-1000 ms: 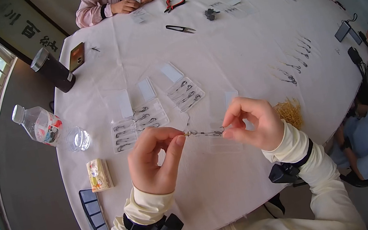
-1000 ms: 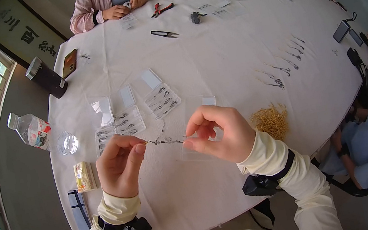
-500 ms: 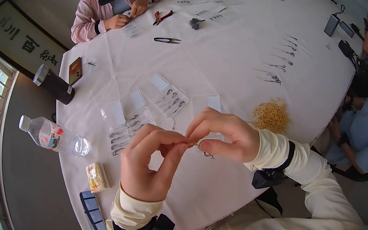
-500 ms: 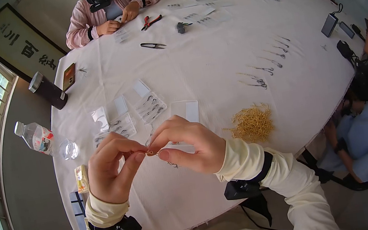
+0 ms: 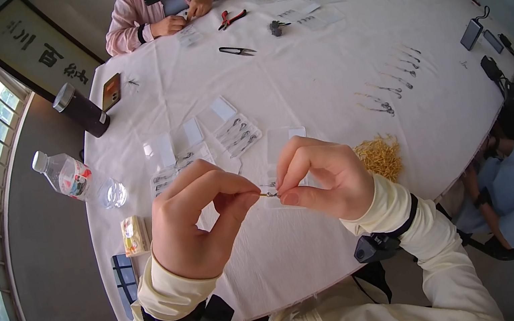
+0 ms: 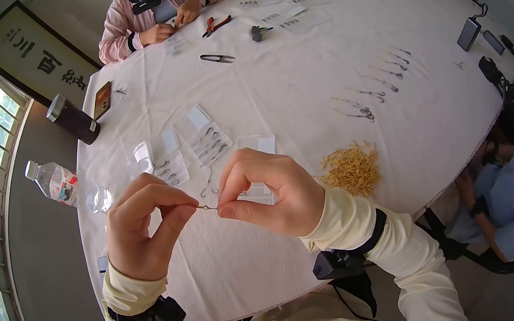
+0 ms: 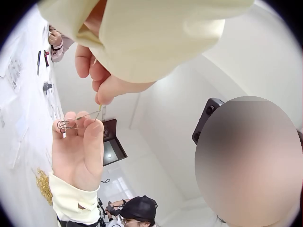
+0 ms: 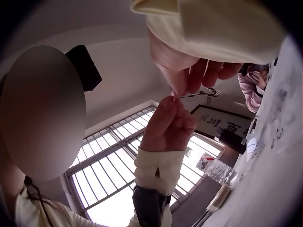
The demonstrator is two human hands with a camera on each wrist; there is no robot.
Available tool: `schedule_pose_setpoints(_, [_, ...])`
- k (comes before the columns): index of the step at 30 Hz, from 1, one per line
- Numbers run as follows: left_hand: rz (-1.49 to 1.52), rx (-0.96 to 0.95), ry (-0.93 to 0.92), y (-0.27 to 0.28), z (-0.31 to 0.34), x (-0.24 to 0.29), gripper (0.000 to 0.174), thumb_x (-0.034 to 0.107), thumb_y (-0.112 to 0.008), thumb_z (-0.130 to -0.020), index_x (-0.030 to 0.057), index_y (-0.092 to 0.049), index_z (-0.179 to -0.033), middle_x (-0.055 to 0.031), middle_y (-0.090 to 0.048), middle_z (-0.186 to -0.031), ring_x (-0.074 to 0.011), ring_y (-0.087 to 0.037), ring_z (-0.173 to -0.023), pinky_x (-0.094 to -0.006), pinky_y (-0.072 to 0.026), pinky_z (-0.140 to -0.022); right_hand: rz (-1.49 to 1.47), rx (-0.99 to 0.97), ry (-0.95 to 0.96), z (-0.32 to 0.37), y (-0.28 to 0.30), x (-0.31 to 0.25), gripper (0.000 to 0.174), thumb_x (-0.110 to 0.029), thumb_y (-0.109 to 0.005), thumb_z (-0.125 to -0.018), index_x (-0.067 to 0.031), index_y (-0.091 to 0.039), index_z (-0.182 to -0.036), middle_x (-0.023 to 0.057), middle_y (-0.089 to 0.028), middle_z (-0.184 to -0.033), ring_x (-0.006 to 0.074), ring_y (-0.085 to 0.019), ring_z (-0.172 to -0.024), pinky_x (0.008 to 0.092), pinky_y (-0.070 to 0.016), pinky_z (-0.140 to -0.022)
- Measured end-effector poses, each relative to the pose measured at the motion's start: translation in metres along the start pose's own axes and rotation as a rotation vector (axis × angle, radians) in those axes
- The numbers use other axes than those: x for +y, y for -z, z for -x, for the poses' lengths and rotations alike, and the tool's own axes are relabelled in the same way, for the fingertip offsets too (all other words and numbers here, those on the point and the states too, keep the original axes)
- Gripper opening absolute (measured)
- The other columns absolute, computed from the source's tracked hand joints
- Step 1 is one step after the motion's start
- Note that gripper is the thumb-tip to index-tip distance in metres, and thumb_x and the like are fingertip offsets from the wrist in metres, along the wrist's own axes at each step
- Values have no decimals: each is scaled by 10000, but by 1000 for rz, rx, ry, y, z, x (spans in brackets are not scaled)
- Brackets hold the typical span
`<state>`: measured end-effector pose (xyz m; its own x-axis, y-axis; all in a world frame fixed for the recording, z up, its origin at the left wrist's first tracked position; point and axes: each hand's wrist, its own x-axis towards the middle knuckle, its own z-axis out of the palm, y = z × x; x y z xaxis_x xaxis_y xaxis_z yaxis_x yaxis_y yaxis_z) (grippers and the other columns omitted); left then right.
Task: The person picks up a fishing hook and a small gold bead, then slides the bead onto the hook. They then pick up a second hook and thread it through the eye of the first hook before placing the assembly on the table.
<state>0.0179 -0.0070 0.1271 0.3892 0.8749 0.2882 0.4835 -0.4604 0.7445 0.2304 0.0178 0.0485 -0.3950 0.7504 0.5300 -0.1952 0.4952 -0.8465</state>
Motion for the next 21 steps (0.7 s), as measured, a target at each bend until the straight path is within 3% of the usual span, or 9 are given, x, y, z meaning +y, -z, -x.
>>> schedule_pose_setpoints(5, [4, 23, -44, -1, -2, 2, 100, -75, -690, -782, -2, -680, -849, -63, -599, -833, -144, -586, -730, -267, -473, -676, 199, -26, 115, -4, 2, -10, 71, -51, -701, -821, -57, -661, -879, 38, -644, -903, 150, -591, -839, 269, -446, -728])
schedule_pose_setpoints(7, [4, 10, -46, 1, -3, 3, 106, -77, -694, -779, 0, -683, -851, -62, -600, -829, -145, -584, -728, -269, -473, -672, 170, 70, 47, -5, 1, -14, 62, -87, -669, -855, -68, -684, -913, 33, -644, -918, 137, -584, -838, 261, -434, -701])
schedule_pose_setpoints(11, [9, -6, -54, -3, -5, 6, 106, -74, -698, -779, 3, -688, -851, -59, -602, -828, -145, -584, -729, -268, -472, -664, 86, 76, 24, -3, -1, -8, 96, -114, -644, -877, -65, -699, -939, 26, -640, -924, 125, -573, -833, 255, -420, -696])
schedule_pose_setpoints(14, [6, -20, -50, -5, -7, 7, 105, -69, -704, -778, 5, -691, -852, -57, -603, -826, -147, -584, -729, -266, -472, -660, -2, 14, -34, -2, 1, -8, 118, -120, -650, -878, -52, -703, -958, 31, -640, -914, 124, -571, -834, 261, -417, -709])
schedule_pose_setpoints(16, [-9, -32, -46, -6, -8, 8, 101, -59, -712, -777, 8, -693, -850, -57, -604, -822, -149, -592, -723, -265, -479, -658, -161, -32, -216, -2, 3, -10, 129, -123, -646, -886, -34, -697, -964, 31, -637, -887, 114, -566, -835, 263, -415, -721])
schedule_pose_setpoints(21, [-31, -49, -38, -7, -9, 9, 100, -58, -711, -775, 9, -690, -846, -58, -608, -818, -151, -604, -716, -269, -490, -654, -286, -84, -292, -1, 5, -5, 120, -133, -657, -885, -27, -686, -933, 23, -635, -865, 95, -549, -819, 265, -415, -724])
